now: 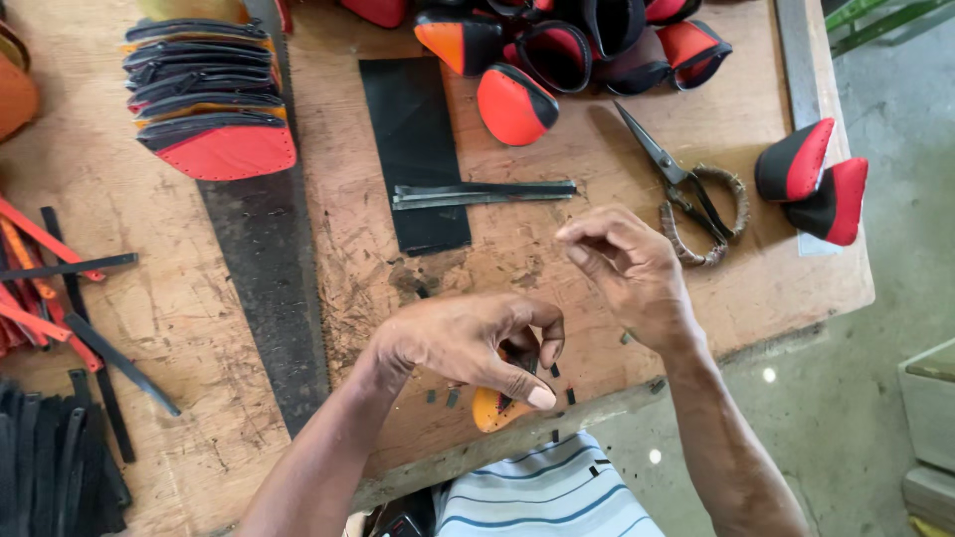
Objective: The person assembles small shoe components by hand, pressing black rubber strips into pre-punched holes on orange and red parts. They use shears to trim excess material and place finished pieces on the table.
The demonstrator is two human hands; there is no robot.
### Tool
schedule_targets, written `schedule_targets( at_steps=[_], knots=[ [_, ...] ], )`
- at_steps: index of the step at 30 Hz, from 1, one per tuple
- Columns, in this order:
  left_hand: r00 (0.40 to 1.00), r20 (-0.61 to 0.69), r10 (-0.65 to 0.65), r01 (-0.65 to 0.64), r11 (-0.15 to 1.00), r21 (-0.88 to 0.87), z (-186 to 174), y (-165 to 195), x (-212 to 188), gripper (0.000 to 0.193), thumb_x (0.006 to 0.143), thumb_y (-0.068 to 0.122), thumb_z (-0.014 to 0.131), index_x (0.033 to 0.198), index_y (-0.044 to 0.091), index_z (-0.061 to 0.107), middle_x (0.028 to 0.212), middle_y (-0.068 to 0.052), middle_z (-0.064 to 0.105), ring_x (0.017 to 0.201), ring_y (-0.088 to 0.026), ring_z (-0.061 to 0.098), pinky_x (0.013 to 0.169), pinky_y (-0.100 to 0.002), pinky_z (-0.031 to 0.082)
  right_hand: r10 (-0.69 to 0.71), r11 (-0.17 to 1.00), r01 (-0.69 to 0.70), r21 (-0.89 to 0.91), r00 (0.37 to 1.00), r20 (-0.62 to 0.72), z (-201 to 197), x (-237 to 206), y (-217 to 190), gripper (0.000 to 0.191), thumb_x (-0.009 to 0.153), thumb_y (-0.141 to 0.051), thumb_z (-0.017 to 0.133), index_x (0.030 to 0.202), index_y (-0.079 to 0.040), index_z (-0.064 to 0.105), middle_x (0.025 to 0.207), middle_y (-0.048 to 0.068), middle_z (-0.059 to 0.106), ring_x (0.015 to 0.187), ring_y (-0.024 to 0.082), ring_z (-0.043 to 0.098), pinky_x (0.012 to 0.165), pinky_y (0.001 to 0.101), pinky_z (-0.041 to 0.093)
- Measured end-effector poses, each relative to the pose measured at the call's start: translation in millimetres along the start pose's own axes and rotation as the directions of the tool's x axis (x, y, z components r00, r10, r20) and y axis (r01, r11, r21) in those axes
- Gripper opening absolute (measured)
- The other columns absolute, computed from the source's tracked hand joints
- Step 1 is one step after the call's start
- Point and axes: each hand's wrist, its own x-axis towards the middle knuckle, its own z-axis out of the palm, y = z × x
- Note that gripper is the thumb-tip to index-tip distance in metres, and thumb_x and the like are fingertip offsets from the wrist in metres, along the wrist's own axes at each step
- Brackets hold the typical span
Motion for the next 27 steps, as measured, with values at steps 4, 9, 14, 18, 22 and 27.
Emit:
schedule_targets(
  at_steps=[4, 9, 14, 18, 22, 27],
  knots=[
    [0.994, -0.111, 0.014, 0.002, 0.991, 0.135, -6, -6, -1, 0.049, 0.080, 0.052, 0.078, 0.089, 0.006, 0.064, 0.073, -0.003, 0.071, 0.064, -0.013, 0.067, 0.053, -0.027, 0.053, -0.289, 0.914, 0.314, -0.258, 0.949, 0.130, 29, 35, -41, 0.024, 0.096, 0.001, 0.072, 0.117, -0.012, 0.072, 0.112, 0.005, 0.067, 0.100, 0.015, 0.069, 0.083, 0.0287, 0.059],
    [0.990, -0.125, 0.071, -0.046, 0.980, 0.195, -6, -10, 0, 0.049, 0.080, 0.055, 0.076, 0.083, 0.006, 0.070, 0.073, -0.004, 0.071, 0.064, -0.014, 0.070, 0.054, -0.027, 0.057, -0.430, 0.823, 0.511, -0.249, 0.846, 0.315, 62, 81, -59, 0.037, 0.093, 0.009, 0.065, 0.125, -0.008, 0.072, 0.109, 0.012, 0.064, 0.095, 0.024, 0.067, 0.079, 0.0335, 0.057],
    [0.982, -0.187, 0.038, -0.004, 0.984, 0.179, -14, -6, -5, 0.044, 0.082, 0.050, 0.075, 0.081, 0.005, 0.071, 0.072, -0.004, 0.073, 0.064, -0.013, 0.069, 0.056, -0.029, 0.057, -0.416, 0.802, 0.531, -0.274, 0.825, 0.382, 81, 111, -48, 0.031, 0.095, 0.007, 0.066, 0.119, -0.011, 0.073, 0.106, 0.012, 0.065, 0.090, 0.026, 0.069, 0.077, 0.0355, 0.057],
    [0.935, -0.353, 0.026, 0.085, 0.952, 0.295, -24, 4, -11, 0.043, 0.083, 0.050, 0.073, 0.081, 0.007, 0.075, 0.074, -0.007, 0.073, 0.068, -0.015, 0.069, 0.061, -0.032, 0.055, -0.414, 0.860, 0.478, -0.178, 0.859, 0.302, 82, 115, -40, 0.015, 0.099, -0.004, 0.070, 0.110, -0.013, 0.070, 0.104, 0.007, 0.069, 0.095, 0.022, 0.073, 0.082, 0.0333, 0.060],
    [0.841, -0.530, -0.111, 0.287, 0.922, 0.261, -23, 10, -20, 0.040, 0.080, 0.046, 0.070, 0.085, 0.007, 0.076, 0.076, -0.009, 0.076, 0.070, -0.018, 0.072, 0.068, -0.035, 0.056, -0.330, 0.894, 0.397, -0.205, 0.896, 0.296, 83, 113, -38, 0.015, 0.098, -0.005, 0.066, 0.112, -0.007, 0.068, 0.100, 0.009, 0.067, 0.090, 0.024, 0.070, 0.079, 0.0350, 0.058],
    [0.830, -0.549, -0.102, 0.309, 0.903, 0.300, -23, 18, -20, 0.046, 0.078, 0.049, 0.072, 0.087, 0.004, 0.076, 0.076, -0.013, 0.074, 0.071, -0.021, 0.071, 0.068, -0.036, 0.057, -0.420, 0.819, 0.523, -0.237, 0.827, 0.372, 88, 120, -43, 0.022, 0.095, -0.004, 0.066, 0.112, -0.014, 0.075, 0.099, 0.008, 0.068, 0.087, 0.023, 0.071, 0.077, 0.0344, 0.060]
  ],
)
